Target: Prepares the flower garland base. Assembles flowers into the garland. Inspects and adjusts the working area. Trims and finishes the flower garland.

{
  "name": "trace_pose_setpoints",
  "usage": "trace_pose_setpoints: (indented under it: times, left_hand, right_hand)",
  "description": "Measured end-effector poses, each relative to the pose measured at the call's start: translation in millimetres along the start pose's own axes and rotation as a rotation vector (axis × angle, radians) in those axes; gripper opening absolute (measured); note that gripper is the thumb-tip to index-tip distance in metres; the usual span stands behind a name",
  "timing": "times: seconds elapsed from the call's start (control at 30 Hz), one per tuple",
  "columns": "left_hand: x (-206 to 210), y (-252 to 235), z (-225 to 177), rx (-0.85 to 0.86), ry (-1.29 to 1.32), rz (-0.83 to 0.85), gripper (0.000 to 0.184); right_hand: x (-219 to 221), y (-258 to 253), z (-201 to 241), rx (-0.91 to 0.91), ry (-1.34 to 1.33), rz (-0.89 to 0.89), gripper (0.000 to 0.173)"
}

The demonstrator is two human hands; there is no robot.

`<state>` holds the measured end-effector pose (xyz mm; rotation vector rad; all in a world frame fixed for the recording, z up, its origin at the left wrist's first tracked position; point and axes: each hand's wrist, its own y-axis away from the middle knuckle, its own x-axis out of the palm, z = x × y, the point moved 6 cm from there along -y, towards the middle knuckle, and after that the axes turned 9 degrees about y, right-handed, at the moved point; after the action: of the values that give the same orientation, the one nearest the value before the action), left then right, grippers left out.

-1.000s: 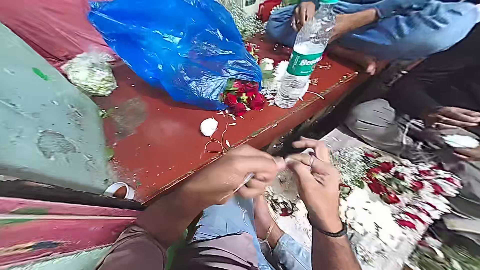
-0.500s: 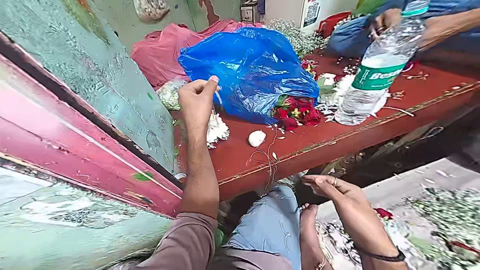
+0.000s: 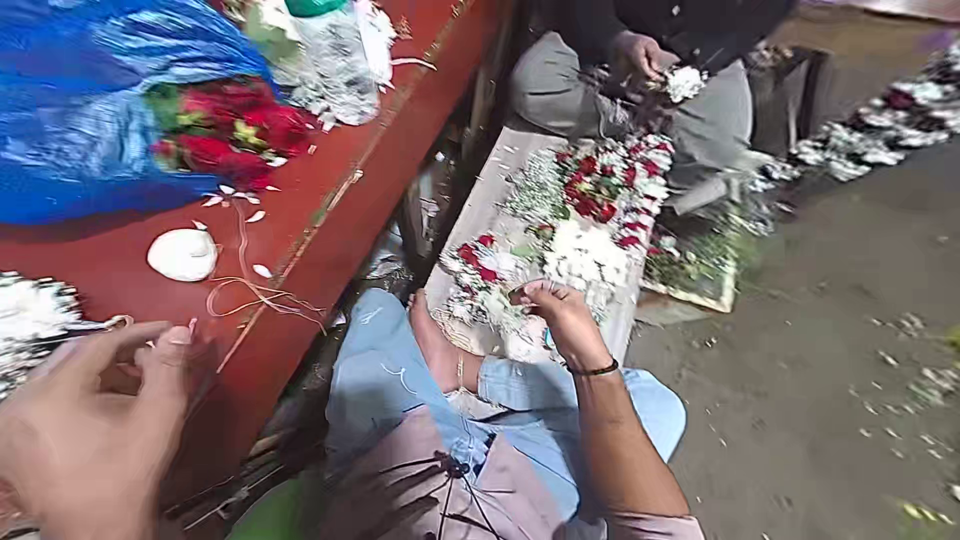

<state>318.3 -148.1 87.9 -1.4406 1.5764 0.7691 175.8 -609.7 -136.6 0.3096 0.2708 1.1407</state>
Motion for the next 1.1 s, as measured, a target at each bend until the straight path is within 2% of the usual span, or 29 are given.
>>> trace_pose_setpoints:
  times: [0.07,0.1,0.17,0.23,0.33,0.43,0.6,0.7,0.83,0.93,1.1]
  left_hand:
    - [48,13,-50,0.307,0.189,0.097,0.035]
    - [82,20,-70,0.380,0.264,0.212,0.031]
    - [160,32,-91,0.371,0.285,0.514,0.029]
    - [236,43,-93,0.317,0.206,0.797,0.030]
    - [305,62,-86,0.243,0.015,1.126,0.032]
    - [330,83,-85,0.209,-0.129,1.243,0.037]
    - [344,122,-96,0.264,-0.213,1.264,0.045]
    - [347,139,-103,0.353,-0.214,1.377,0.036]
    - [354,160,-107,0.625,-0.039,1.491,0.021]
    - [360,170,-112,0.739,-0.065,1.550,0.029]
    - [372,169,-105,0.716,-0.323,1.565,0.038]
  right_hand:
    - [-27,4,-17,0.031,-0.044,-0.143,0.022]
    - [-34,8,-27,0.045,-0.067,-0.204,0.023]
    - [-36,16,-46,0.075,-0.093,-0.288,0.023]
    - [-26,27,-65,0.113,-0.096,-0.301,0.023]
    - [-6,49,-88,0.186,-0.080,-0.273,0.021]
    - [0,60,-101,0.201,-0.033,-0.275,0.020]
    - [2,52,-101,0.207,0.109,-0.234,0.020]
    - [6,53,-100,0.194,0.158,-0.192,0.020]
    - [5,72,-95,0.161,0.122,-0.201,0.020]
    - [-6,84,-88,0.109,0.079,-0.258,0.020]
    - [-21,70,-98,0.137,-0.001,-0.357,0.019]
